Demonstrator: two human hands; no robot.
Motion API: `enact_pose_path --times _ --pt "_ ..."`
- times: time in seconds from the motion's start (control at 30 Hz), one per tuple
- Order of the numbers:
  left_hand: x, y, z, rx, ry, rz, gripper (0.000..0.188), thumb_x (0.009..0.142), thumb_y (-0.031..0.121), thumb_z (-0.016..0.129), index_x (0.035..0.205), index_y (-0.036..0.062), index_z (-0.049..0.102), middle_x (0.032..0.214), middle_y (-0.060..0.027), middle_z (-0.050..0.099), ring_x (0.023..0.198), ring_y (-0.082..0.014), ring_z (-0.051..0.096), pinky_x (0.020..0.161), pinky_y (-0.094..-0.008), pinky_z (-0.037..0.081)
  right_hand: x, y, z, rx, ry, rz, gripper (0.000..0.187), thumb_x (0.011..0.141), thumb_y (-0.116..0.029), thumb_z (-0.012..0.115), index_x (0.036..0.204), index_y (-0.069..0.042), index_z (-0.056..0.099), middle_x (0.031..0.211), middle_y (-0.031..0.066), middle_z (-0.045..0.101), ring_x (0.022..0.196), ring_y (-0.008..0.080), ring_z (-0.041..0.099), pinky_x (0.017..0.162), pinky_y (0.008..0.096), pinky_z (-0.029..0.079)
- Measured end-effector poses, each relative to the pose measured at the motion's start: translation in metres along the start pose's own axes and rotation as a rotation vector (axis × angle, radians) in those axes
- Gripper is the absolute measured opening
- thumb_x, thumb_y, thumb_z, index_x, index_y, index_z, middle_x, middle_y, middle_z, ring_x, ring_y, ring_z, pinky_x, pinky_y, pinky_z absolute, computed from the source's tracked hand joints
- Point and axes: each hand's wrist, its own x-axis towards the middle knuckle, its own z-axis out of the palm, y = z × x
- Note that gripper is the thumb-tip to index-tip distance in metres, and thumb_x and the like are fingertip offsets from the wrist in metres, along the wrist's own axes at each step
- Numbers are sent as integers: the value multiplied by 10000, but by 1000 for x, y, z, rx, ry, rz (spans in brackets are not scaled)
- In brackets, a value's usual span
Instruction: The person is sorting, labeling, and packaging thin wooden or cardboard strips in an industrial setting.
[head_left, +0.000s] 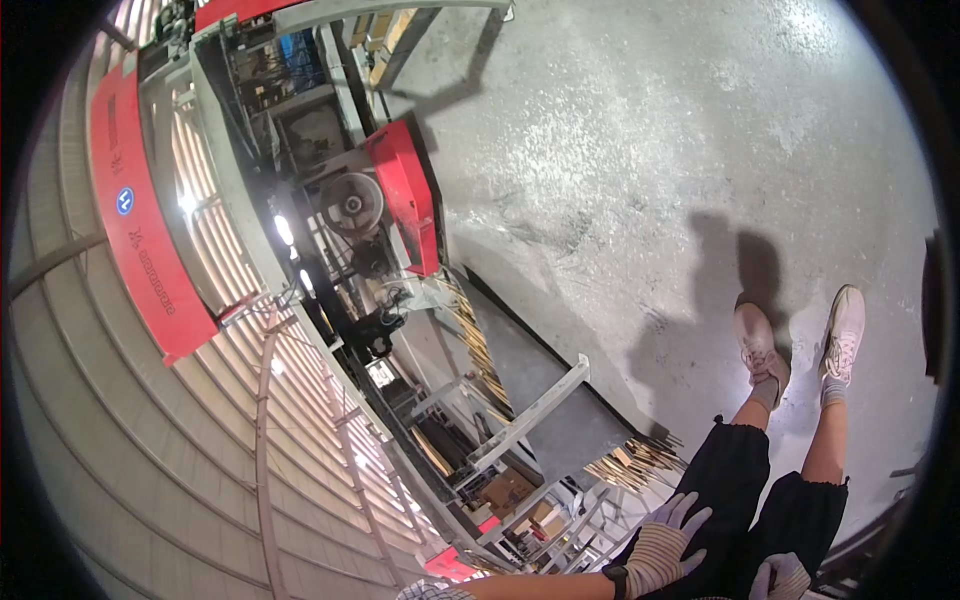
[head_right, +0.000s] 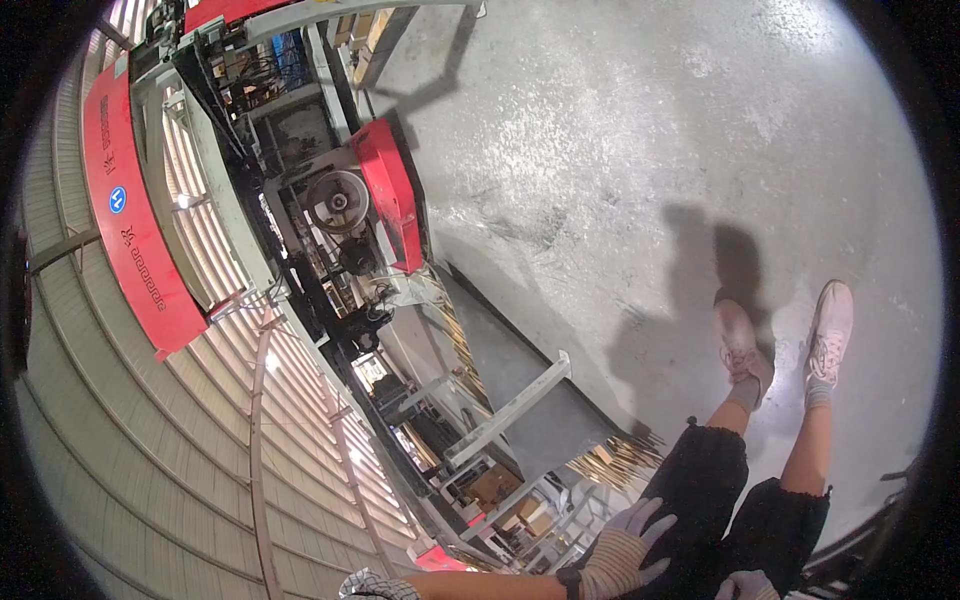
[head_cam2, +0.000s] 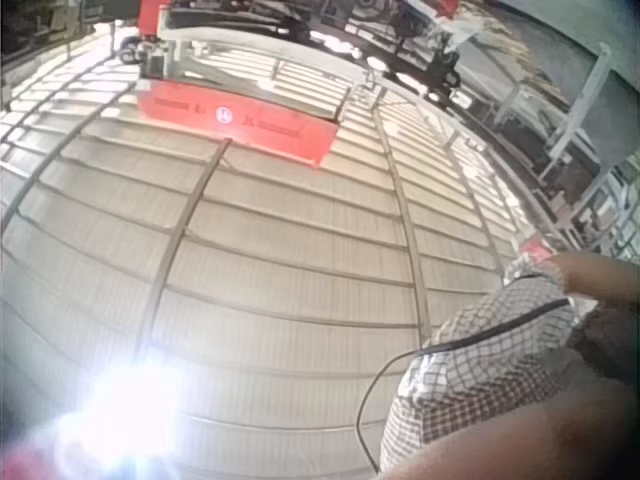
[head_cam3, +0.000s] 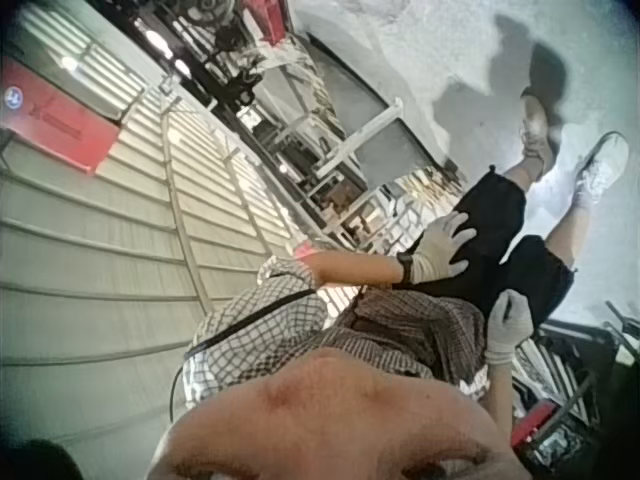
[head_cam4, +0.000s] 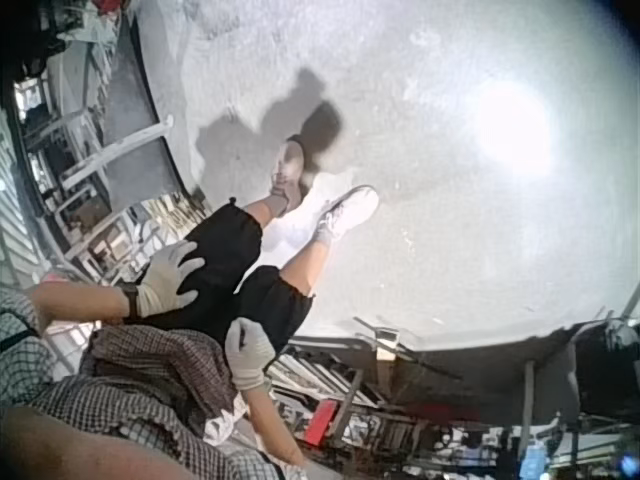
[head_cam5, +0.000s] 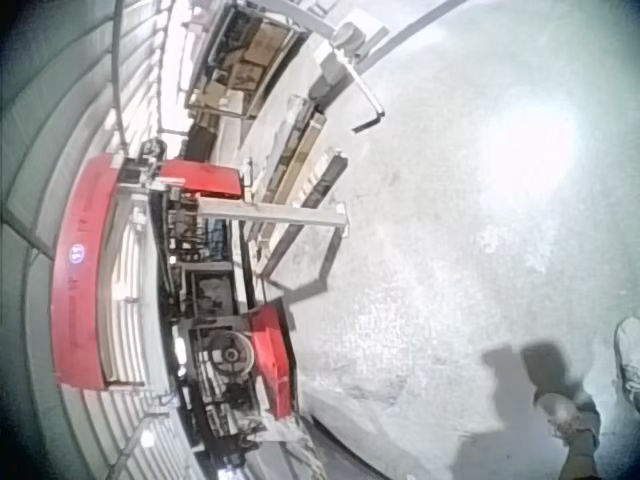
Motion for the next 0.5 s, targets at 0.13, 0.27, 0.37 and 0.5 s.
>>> enact_pose_path --times 0.13,0.27,0.37,0.5 --pt "1 -2 2 0 20 13 718 835 397 639 1451 148 368 1522 -182 271 1376 -391 297 1082 -552 304 3 -2 0 1 12 4 66 906 -122 625 891 -63 649 808 102 656 681 275 642 631 356 516" --pt "1 -3 2 -8 33 21 714 836 396 638 1449 147 369 1521 -184 272 1378 -392 291 1083 -550 303 4 -4 0 7 10 7 67 906 -122 621 880 -68 652 804 98 653 678 276 640 626 358 514" --pt "1 -4 1 -10 29 23 713 835 396 637 1447 147 369 1521 -185 272 1379 -393 289 1085 -551 301 4 -4 1 -7 9 6 72 907 -128 622 879 -69 653 802 96 652 678 278 639 626 358 513" --pt "1 -5 1 -9 29 24 715 834 396 638 1447 147 367 1520 -186 272 1378 -394 289 1087 -552 298 3 -3 3 -27 15 -5 72 905 -127 624 878 -67 653 801 99 650 676 280 638 625 359 512"
